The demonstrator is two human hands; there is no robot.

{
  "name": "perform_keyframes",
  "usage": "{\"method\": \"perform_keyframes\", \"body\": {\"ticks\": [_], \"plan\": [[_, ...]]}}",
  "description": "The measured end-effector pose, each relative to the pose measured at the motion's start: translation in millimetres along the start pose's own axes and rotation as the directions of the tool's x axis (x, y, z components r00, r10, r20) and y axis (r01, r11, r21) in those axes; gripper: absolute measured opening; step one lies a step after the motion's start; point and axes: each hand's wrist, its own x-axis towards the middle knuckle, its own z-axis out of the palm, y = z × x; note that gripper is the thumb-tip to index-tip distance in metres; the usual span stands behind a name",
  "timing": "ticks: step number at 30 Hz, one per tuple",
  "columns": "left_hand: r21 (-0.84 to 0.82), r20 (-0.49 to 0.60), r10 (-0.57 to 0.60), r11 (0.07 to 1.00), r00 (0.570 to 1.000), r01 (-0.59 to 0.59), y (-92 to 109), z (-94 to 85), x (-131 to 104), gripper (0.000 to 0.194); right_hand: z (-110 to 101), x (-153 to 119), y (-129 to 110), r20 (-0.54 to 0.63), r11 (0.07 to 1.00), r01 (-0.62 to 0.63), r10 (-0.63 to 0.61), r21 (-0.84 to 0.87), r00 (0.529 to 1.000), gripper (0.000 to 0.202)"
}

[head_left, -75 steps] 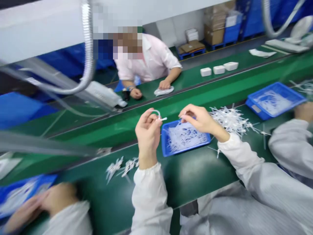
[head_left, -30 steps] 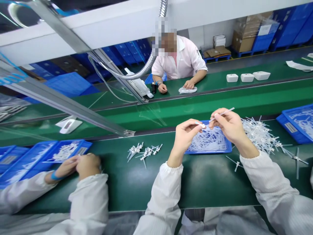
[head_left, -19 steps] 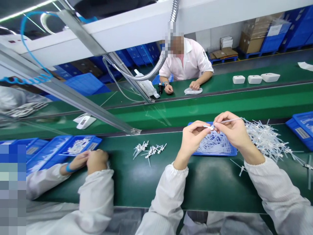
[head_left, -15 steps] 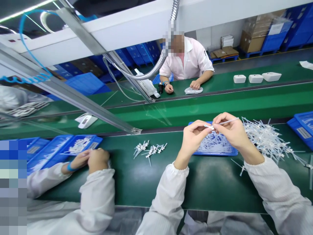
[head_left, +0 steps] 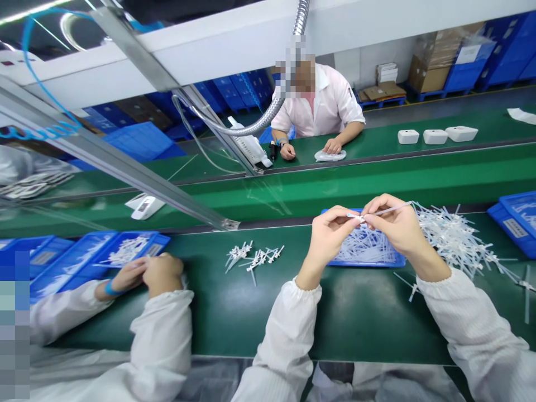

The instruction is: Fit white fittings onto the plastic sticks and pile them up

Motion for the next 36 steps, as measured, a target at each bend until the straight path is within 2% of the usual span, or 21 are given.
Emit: {"method": "perform_keyframes", "body": {"ticks": [8, 16, 24, 36], "plan": [[0.047, -0.029, 0.064, 0.997, 0.998, -0.062, -1.0, -0.7, -0.2, 0.008, 6.8, 2.8, 1.9, -0.098, 0.997, -0.027, 0.034, 0.072, 0.995, 0.040], [0.119, -0.039, 0.057, 0.992, 0.998, -0.052, 1.1, -1.8, -0.2, 0.012, 4.6, 2.6, 2.6, -0.112, 1.000, -0.012, 0.013, 0.004, 0.994, 0.041], [0.101, -0.013, 0.065, 0.993, 0.998, -0.063, -0.2, -2.1, 0.0, 0.007, 4.4, 3.5, 3.6, -0.116, 1.000, -0.005, 0.006, 0.007, 0.993, 0.040], [0.145, -0.033, 0.077, 0.987, 0.996, -0.072, -3.4, -4.1, -0.2, 0.009, 5.6, 2.5, 1.1, -0.111, 0.999, -0.010, 0.005, -0.039, 0.994, 0.040]]}}
